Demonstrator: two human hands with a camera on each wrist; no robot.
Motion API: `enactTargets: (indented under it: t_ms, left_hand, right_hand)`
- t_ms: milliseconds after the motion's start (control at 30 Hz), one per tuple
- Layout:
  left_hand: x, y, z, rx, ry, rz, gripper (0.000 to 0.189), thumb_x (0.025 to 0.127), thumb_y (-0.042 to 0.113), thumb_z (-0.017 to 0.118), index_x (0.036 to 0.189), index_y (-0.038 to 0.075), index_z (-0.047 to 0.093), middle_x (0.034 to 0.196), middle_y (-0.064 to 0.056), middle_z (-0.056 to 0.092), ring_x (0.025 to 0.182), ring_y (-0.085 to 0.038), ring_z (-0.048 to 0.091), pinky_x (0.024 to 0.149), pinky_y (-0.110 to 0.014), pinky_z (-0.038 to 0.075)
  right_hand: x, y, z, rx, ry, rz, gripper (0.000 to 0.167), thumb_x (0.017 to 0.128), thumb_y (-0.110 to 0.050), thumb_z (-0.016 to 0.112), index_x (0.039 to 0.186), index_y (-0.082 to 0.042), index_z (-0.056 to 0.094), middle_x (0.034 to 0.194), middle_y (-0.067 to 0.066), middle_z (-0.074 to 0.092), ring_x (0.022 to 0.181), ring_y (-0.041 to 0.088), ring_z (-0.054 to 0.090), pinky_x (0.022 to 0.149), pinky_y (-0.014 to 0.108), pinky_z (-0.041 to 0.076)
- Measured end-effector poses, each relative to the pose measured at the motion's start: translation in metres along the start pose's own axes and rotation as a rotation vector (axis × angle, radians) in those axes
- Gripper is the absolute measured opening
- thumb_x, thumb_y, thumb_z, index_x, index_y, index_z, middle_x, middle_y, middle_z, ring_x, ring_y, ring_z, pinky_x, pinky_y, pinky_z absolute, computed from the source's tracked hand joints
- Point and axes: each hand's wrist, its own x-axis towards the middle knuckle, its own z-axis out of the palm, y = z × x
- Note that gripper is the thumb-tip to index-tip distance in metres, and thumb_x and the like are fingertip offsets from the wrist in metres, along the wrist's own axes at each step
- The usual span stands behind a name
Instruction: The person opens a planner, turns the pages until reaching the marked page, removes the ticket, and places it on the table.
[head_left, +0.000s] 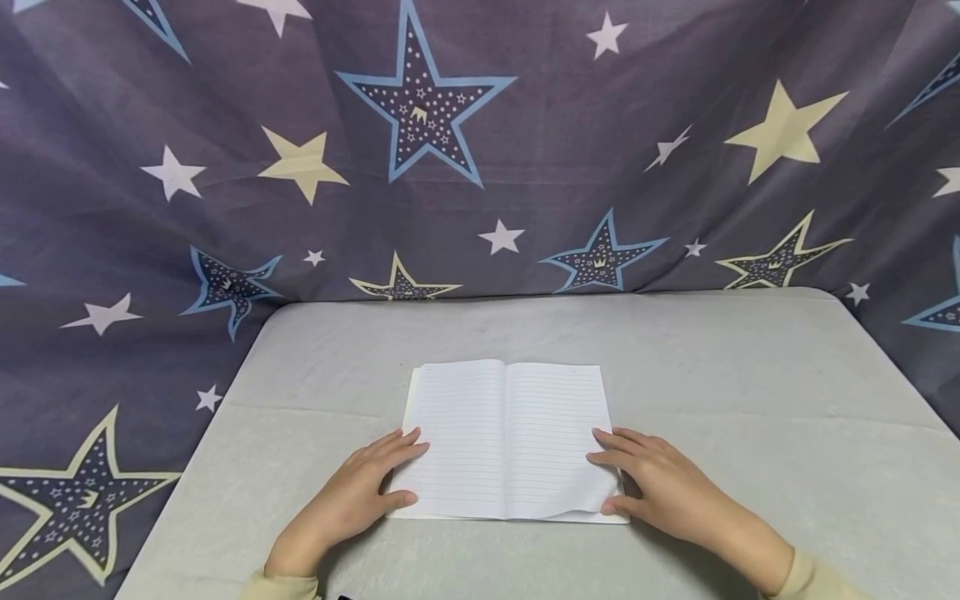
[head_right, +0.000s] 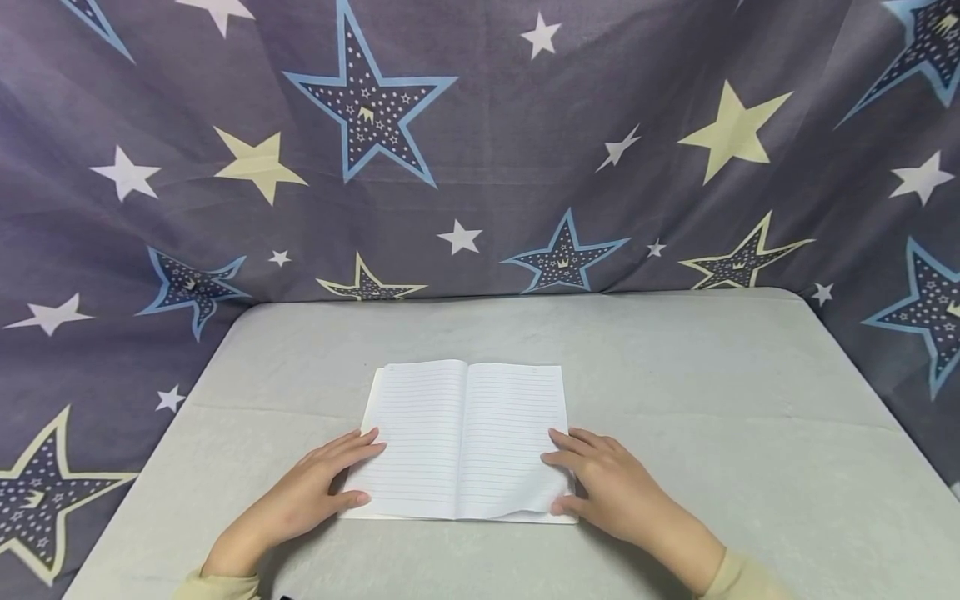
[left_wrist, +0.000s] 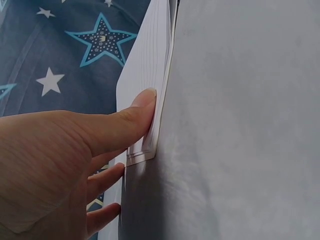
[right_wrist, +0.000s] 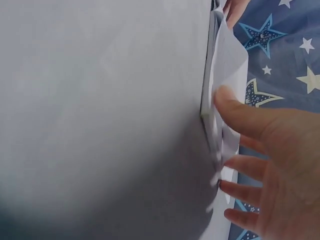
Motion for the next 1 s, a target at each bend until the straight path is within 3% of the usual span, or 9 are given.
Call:
enactTargets:
  t_ms: [167, 333, 433, 533, 767, 1000]
  left_hand:
    - [0.001, 0.001, 0.000, 0.006, -0.002, -0.008, 0.062, 0.086, 0.028, 0.076, 0.142, 0.013, 0.055, 0.153, -0.007, 0.043, 0.142, -0.035, 0.035, 0.110, -0.062, 0.030]
    - [0.002, 0.001, 0.001, 0.018, 0.001, -0.001, 0.062, 0.086, 0.028, 0.076, 0.142, 0.012, 0.055, 0.153, -0.008, 0.044, 0.141, -0.035, 0.036, 0.110, -0.062, 0.030]
    - [0.002, 0.001, 0.001, 0.020, 0.000, 0.005, 0.061, 0.086, 0.028, 0.076, 0.142, 0.012, 0.055, 0.153, -0.008, 0.044, 0.141, -0.035, 0.036, 0.109, -0.063, 0.031]
    - [0.001, 0.001, 0.000, 0.016, -0.002, 0.005, 0.061, 0.086, 0.028, 0.076, 0.142, 0.012, 0.055, 0.153, -0.008, 0.044, 0.141, -0.036, 0.036, 0.108, -0.064, 0.031]
    - [0.000, 0.000, 0.002, 0.015, 0.001, -0.005, 0.062, 0.086, 0.026, 0.076, 0.142, 0.012, 0.054, 0.153, -0.007, 0.043, 0.142, -0.035, 0.035, 0.109, -0.063, 0.030]
    - [0.000, 0.000, 0.004, 0.006, 0.006, -0.018, 0.063, 0.085, 0.025, 0.077, 0.142, 0.013, 0.054, 0.154, -0.005, 0.042, 0.143, -0.035, 0.034, 0.109, -0.063, 0.030]
  right_hand:
    - [0.004, -0.007, 0.001, 0.002, 0.049, 0.064, 0.063, 0.077, -0.039, 0.083, 0.129, -0.009, 0.065, 0.141, 0.016, 0.055, 0.126, 0.037, 0.053, 0.101, 0.056, 0.044]
    - [0.010, -0.014, 0.000, 0.081, 0.136, 0.159, 0.093, 0.074, -0.038, 0.086, 0.146, 0.001, 0.042, 0.148, 0.025, 0.044, 0.125, 0.041, 0.053, 0.098, 0.056, 0.046]
    - [0.014, -0.022, -0.001, 0.161, 0.167, 0.221, 0.103, 0.075, -0.040, 0.085, 0.152, 0.001, 0.030, 0.142, 0.024, 0.051, 0.124, 0.041, 0.055, 0.097, 0.056, 0.047]
    - [0.020, -0.033, -0.003, 0.222, 0.185, 0.247, 0.103, 0.077, -0.044, 0.083, 0.155, -0.005, 0.028, 0.132, 0.015, 0.062, 0.121, 0.037, 0.057, 0.097, 0.055, 0.047]
    - [0.034, -0.064, 0.000, 0.266, 0.136, 0.191, 0.092, 0.083, -0.052, 0.074, 0.155, -0.015, 0.031, 0.131, 0.004, 0.064, 0.118, 0.028, 0.060, 0.096, 0.051, 0.049]
    - [0.049, -0.088, 0.016, 0.270, 0.044, 0.084, 0.089, 0.087, -0.061, 0.063, 0.155, -0.013, 0.032, 0.149, 0.006, 0.049, 0.125, 0.027, 0.056, 0.101, 0.048, 0.047]
